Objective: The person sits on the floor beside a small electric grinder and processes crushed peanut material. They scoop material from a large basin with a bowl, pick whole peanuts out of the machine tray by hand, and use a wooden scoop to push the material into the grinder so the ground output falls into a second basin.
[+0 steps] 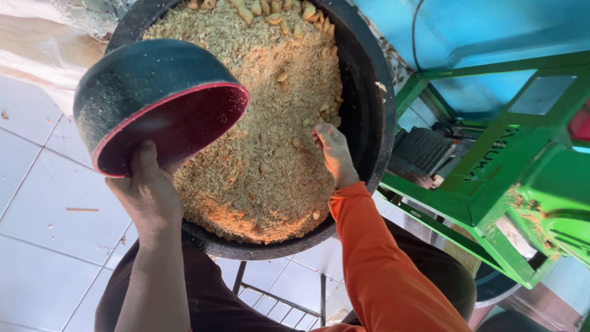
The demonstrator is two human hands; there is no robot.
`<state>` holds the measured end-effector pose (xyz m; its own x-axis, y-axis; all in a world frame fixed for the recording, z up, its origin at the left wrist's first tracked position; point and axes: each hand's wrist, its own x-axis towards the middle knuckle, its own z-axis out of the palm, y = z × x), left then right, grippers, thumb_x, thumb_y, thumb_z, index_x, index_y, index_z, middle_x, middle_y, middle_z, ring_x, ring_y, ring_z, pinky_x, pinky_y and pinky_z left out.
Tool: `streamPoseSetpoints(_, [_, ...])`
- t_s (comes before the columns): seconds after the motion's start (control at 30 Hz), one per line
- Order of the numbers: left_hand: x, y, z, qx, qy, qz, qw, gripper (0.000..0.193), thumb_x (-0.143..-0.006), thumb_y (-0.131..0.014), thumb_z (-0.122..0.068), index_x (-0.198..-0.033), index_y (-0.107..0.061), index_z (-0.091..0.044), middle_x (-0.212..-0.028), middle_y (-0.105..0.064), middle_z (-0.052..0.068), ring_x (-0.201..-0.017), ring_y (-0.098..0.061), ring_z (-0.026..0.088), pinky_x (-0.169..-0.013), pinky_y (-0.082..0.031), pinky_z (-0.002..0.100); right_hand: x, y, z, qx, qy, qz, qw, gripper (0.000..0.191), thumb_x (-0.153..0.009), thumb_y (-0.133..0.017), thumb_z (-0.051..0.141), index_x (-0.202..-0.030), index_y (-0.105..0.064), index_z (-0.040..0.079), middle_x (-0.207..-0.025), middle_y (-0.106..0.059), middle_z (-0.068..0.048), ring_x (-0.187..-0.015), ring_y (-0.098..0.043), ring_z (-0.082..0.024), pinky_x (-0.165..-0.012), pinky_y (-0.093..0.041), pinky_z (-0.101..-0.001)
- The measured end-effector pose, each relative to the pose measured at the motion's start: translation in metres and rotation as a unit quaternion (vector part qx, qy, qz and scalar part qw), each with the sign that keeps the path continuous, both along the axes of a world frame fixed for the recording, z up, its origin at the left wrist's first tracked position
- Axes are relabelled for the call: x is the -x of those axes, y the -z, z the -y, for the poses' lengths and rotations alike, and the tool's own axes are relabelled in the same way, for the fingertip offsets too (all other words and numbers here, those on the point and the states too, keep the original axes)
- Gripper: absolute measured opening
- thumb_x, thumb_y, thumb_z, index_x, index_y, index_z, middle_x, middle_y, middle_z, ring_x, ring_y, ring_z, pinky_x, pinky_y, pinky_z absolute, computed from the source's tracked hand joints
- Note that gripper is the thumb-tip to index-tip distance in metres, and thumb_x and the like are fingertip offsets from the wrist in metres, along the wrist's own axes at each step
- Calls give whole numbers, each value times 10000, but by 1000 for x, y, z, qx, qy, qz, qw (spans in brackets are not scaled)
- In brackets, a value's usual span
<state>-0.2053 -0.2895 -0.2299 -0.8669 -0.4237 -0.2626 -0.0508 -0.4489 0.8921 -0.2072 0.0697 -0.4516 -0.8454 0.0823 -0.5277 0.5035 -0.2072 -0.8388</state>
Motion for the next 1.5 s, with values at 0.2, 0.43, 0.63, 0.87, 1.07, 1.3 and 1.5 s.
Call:
streamPoseSetpoints(0.2, [-4, 3, -10, -2, -13, -20, 1000, 326, -1034, -479, 28, -1345, -485, 122, -1324, -582, 221, -1184, -697, 328, -927, -630, 492, 12, -36, -48, 78, 10, 14, 997, 100, -1033, -654, 167, -997, -649, 73, -912, -678, -44, -774, -612, -133, -704, -523, -280])
streamPoseSetpoints(0.43, [-4, 2, -10, -12, -11, -29, 999, 305, -1048, -479, 35, -1334, -491, 138, -1324, -581, 231, -1183, -698, 333, -965, -633, 500, 89, -117, -93, 85, 198, -225, 950, 165, -1080, -570, 175, -1061, -648, 31, -971, -662, -83, -811, -600, -163, -724, -508, -297])
streamPoseSetpoints(0.63, [-6, -1, -9, -4, -29, -12, 999, 325, -1027, -470, 52, -1348, -475, 99, -1324, -573, 219, -1178, -683, 318, -936, -646, 500, 99, -76, -57, -47, -151, -65, 985, 360, -1016, -621, 372, -1172, -671, 52, -1111, -694, -113, -959, -674, -183, -818, -568, -303])
streamPoseSetpoints(0.87, [2, 7, -9, -31, -71, -4, 997, 398, -1041, -518, 67, -1425, -465, -19, -1371, -562, 166, -1262, -645, 332, -1014, -626, 576, 103, 17, 25, -45, -104, 215, 970, 629, -1132, -537, 554, -1165, -615, -69, -999, -612, -162, -893, -568, -314, -794, -490, -445])
streamPoseSetpoints(1.07, [2, 10, -6, -20, -69, 6, 997, 386, -1024, -525, 68, -1397, -500, -27, -1354, -578, 166, -1222, -655, 323, -968, -631, 570, 76, 22, 50, 199, -73, 161, 964, 574, -1081, -441, 480, -1477, -575, 87, -1416, -646, -63, -1230, -636, -215, -995, -549, -338])
streamPoseSetpoints(1.3, [3, 27, -1, -17, -45, -17, 999, 355, -1072, -527, 74, -1413, -481, -14, -1377, -568, 177, -1247, -659, 314, -987, -622, 557, 19, -11, 47, 0, -233, 73, 970, 521, -983, -619, 398, -1390, -601, 71, -1340, -640, -188, -1159, -655, -316, -928, -572, -410])
streamPoseSetpoints(1.5, [7, 13, -3, -26, -40, 5, 999, 339, -1011, -507, 34, -1348, -472, 43, -1307, -577, 194, -1181, -687, 320, -909, -647, 513, -40, -66, 24, -360, -523, -367, 680, 650, -874, -790, 403, -1378, -558, 64, -1352, -574, -332, -1140, -629, -423, -902, -566, -472])
